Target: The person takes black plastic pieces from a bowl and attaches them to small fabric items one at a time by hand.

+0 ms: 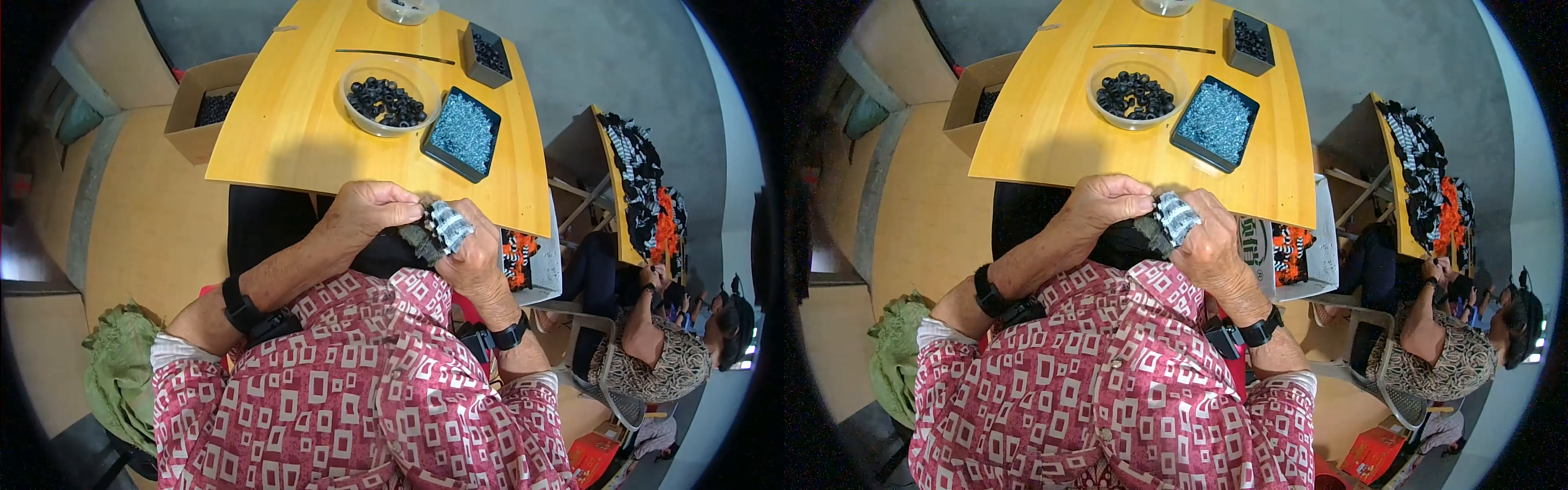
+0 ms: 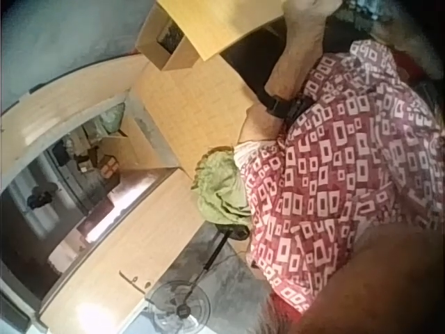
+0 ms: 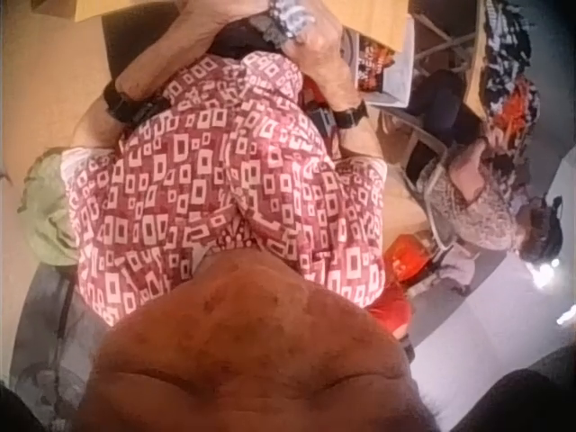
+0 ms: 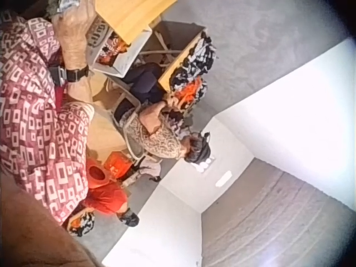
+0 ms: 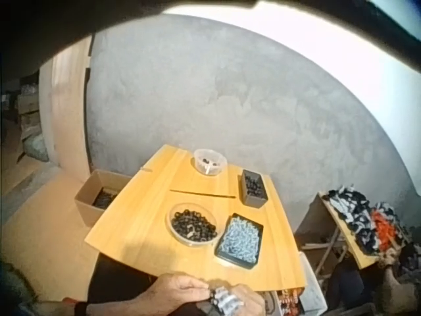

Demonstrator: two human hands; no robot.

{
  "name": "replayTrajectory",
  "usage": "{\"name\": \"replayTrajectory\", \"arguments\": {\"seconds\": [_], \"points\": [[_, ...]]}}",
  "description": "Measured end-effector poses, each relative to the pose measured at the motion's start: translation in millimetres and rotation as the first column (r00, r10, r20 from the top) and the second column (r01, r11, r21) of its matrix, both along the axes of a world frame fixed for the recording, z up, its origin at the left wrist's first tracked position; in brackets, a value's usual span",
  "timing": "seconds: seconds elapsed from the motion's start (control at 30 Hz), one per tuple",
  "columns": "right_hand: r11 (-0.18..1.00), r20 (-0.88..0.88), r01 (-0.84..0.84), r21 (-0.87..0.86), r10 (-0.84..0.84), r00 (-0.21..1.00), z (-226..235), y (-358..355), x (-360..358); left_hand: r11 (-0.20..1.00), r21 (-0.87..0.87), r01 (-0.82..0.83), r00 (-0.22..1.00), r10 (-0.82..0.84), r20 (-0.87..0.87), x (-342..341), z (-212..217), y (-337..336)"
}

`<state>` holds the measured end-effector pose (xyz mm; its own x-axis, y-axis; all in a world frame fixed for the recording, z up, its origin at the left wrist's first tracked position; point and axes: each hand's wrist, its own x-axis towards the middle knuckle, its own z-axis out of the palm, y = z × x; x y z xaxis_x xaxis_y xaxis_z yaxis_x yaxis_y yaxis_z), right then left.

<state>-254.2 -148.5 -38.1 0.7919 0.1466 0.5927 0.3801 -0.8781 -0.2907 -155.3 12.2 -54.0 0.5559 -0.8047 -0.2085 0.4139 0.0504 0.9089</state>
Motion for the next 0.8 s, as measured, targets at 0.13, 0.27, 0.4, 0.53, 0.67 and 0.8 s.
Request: {"name": "replayTrajectory", "arguments": {"seconds": [0.13, 0.27, 0.4, 0.53, 0.67, 0.8], "points": [[1.0, 0.068, -0.028, -0.012, 0.029, 0.997, 2, -6, 4, 1.0, 0.024, -0.003, 0.999, 0.002, 0.047, 1, 5, -1], [0.992, 0.114, -0.002, 0.126, -0.013, 0.993, 9, -7, 2, 0.998, -0.013, 0.054, 0.998, -0.054, -0.029, 2, 28, -3], [0.986, 0.143, 0.049, 0.158, -0.072, 0.987, 11, -8, 1, 0.999, -0.031, 0.038, 0.997, -0.04, -0.062, 0, 27, -5], [0.988, 0.158, 0.044, 0.149, -0.068, 0.985, 9, -7, 0, 0.997, -0.032, 0.075, 0.993, -0.078, -0.084, -3, 26, -5], [0.991, 0.173, 0.002, 0.135, -0.026, 0.985, 9, -7, 2, 0.996, 0.007, 0.088, 0.995, -0.088, -0.043, 2, 24, -5], [0.999, 0.169, -0.015, 0.05, 0.006, 0.986, 8, -12, -1, 0.995, -0.013, 0.102, 0.995, -0.102, 0.021, 2, 25, -5]]}}
